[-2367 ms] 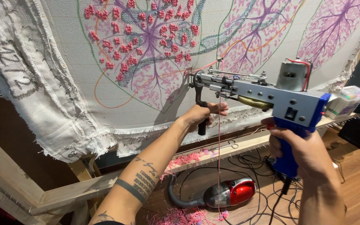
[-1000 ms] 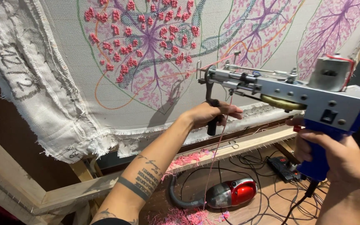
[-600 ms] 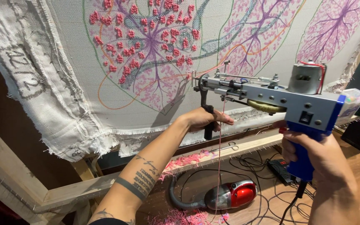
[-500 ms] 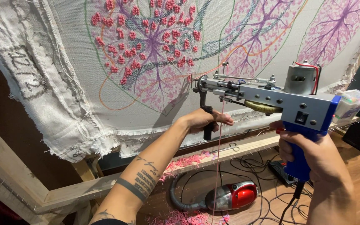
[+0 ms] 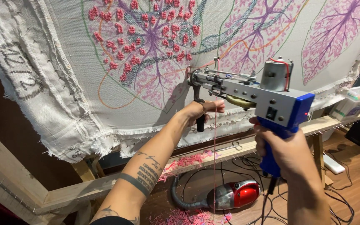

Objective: Use a tufting gun to insert yarn into a stretched canvas on a frame to create a rug.

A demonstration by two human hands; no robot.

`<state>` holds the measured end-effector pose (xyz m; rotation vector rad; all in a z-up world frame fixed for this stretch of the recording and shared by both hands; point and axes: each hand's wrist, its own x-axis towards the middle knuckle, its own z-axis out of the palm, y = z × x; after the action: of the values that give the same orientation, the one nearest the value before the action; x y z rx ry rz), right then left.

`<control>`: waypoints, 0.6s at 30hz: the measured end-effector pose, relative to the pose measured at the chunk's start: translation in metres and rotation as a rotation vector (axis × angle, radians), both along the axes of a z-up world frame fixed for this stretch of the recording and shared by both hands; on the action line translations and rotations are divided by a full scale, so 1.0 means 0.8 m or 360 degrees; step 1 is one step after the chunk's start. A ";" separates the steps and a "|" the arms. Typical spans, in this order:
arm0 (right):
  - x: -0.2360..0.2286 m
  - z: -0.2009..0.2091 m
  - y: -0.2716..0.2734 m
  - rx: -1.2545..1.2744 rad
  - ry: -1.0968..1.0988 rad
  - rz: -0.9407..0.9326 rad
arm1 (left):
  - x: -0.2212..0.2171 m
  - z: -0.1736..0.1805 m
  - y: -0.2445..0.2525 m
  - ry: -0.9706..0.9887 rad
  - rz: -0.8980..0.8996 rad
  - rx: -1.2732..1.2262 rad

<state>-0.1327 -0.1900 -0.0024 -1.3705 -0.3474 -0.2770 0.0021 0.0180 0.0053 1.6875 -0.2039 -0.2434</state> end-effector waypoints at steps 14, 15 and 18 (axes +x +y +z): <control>0.013 -0.003 -0.043 0.0002 0.0013 0.0103 | -0.011 -0.002 -0.018 0.0017 -0.0029 -0.0168; 0.013 -0.004 -0.054 0.0036 -0.0020 0.0156 | -0.014 -0.005 -0.024 0.0028 -0.0069 -0.0278; 0.014 -0.013 -0.080 -0.0013 -0.0040 0.0178 | -0.026 -0.005 -0.039 -0.0075 -0.0054 -0.0126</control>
<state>-0.1216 -0.2542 -0.0126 -1.3516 -0.4449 -0.2008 -0.0189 -0.0129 0.0015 1.6131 -0.2739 -0.2182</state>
